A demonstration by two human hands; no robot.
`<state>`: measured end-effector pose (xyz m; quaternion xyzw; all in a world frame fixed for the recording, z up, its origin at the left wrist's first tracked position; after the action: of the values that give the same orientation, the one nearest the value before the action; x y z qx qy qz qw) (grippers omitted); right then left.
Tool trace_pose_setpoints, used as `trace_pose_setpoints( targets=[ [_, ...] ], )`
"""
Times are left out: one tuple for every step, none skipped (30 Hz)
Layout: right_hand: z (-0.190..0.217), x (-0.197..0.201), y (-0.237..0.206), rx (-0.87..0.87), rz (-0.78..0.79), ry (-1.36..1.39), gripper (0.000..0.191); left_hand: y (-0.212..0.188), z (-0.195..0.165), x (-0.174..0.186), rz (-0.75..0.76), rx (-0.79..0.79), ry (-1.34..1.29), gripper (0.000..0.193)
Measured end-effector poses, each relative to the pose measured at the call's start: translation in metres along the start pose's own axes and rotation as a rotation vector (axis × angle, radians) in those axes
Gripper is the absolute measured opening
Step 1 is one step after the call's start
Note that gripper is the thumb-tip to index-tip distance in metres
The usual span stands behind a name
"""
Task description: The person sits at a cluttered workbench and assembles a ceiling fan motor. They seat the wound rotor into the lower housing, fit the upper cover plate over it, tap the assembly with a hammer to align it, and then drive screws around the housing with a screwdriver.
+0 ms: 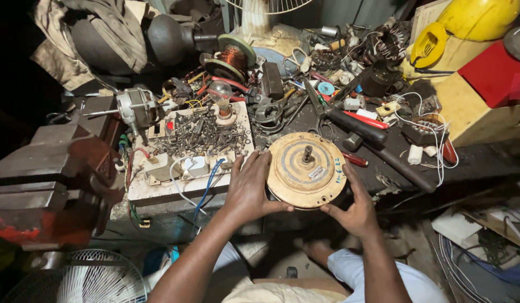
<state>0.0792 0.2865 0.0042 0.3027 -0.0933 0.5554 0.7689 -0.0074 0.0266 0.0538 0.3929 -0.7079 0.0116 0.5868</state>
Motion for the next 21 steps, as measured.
trace_pose_setpoints(
  targets=[
    [-0.002, -0.001, -0.001, 0.001, 0.009, 0.025, 0.108, -0.001, 0.000, -0.001, -0.020, -0.005, -0.002, 0.137],
    [-0.003, -0.002, -0.001, 0.002, 0.019, 0.050, 0.106, -0.002, 0.001, -0.002, -0.030, -0.008, 0.000, 0.136],
    [-0.004, -0.002, -0.001, 0.003, 0.027, 0.075, 0.105, -0.003, 0.002, -0.003, -0.041, -0.012, 0.002, 0.134],
    [-0.004, -0.003, -0.002, 0.005, 0.032, 0.089, 0.104, -0.003, 0.002, -0.004, -0.051, -0.017, 0.004, 0.132],
    [-0.004, -0.003, -0.002, 0.009, 0.036, 0.103, 0.103, -0.003, 0.002, -0.005, -0.042, -0.010, -0.003, 0.131],
    [-0.003, -0.003, -0.002, 0.016, 0.038, 0.117, 0.103, -0.003, 0.003, -0.005, -0.036, -0.006, -0.008, 0.130],
    [-0.001, -0.003, -0.002, 0.013, 0.035, 0.144, 0.103, -0.003, 0.003, -0.005, -0.031, -0.002, -0.013, 0.129],
    [0.001, -0.003, -0.002, 0.008, 0.033, 0.172, 0.103, -0.003, 0.002, -0.003, -0.043, -0.011, -0.020, 0.129],
    [0.005, -0.004, -0.001, 0.001, 0.032, 0.200, 0.103, -0.003, 0.002, -0.002, -0.054, -0.019, -0.027, 0.128],
    [0.010, -0.004, 0.000, 0.019, 0.039, 0.267, 0.102, -0.004, 0.002, 0.000, -0.064, -0.025, -0.035, 0.128],
    [0.016, -0.005, 0.001, 0.037, 0.045, 0.334, 0.102, -0.004, 0.002, 0.002, -0.103, -0.048, -0.061, 0.126],
    [0.023, -0.006, 0.005, 0.058, 0.050, 0.401, 0.101, -0.003, 0.003, 0.005, -0.144, -0.073, -0.086, 0.125],
    [0.030, -0.005, 0.009, 0.064, 0.029, 0.413, 0.102, -0.002, 0.004, 0.008, -0.184, -0.099, -0.112, 0.124],
    [0.037, -0.003, 0.013, 0.064, 0.008, 0.423, 0.103, 0.000, 0.006, 0.009, -0.195, -0.098, -0.142, 0.122],
    [0.043, -0.001, 0.017, 0.063, -0.015, 0.432, 0.104, 0.004, 0.008, 0.010, -0.205, -0.099, -0.174, 0.121],
    [0.052, 0.002, 0.021, 0.090, -0.027, 0.413, 0.102, 0.009, 0.010, 0.012, -0.217, -0.102, -0.205, 0.119],
    [0.060, 0.007, 0.025, 0.120, -0.041, 0.393, 0.100, 0.015, 0.013, 0.016, -0.281, -0.077, -0.213, 0.107],
    [0.067, 0.012, 0.030, 0.152, -0.056, 0.372, 0.099, 0.022, 0.017, 0.021, -0.347, -0.053, -0.219, 0.094],
    [0.075, 0.016, 0.036, 0.192, -0.074, 0.287, 0.099, 0.028, 0.020, 0.026, -0.413, -0.029, -0.226, 0.082],
    [0.082, 0.021, 0.041, 0.234, -0.091, 0.201, 0.099, 0.034, 0.022, 0.033, -0.484, -0.029, -0.230, 0.073],
    [0.088, 0.024, 0.043, 0.276, -0.106, 0.115, 0.099, 0.040, 0.024, 0.041, -0.558, -0.029, -0.234, 0.064]
  ],
)
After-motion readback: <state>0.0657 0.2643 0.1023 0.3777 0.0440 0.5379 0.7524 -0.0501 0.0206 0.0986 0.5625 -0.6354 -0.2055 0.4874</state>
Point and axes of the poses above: each hand's wrist, its own y-axis towards the middle knuckle, its own x-axis out of the back of the hand, z = x × y, the point moved 4 cm from there along y, towards the middle knuckle, and after that the axes turned 14 degrees about -x, right-handed, at the moved point
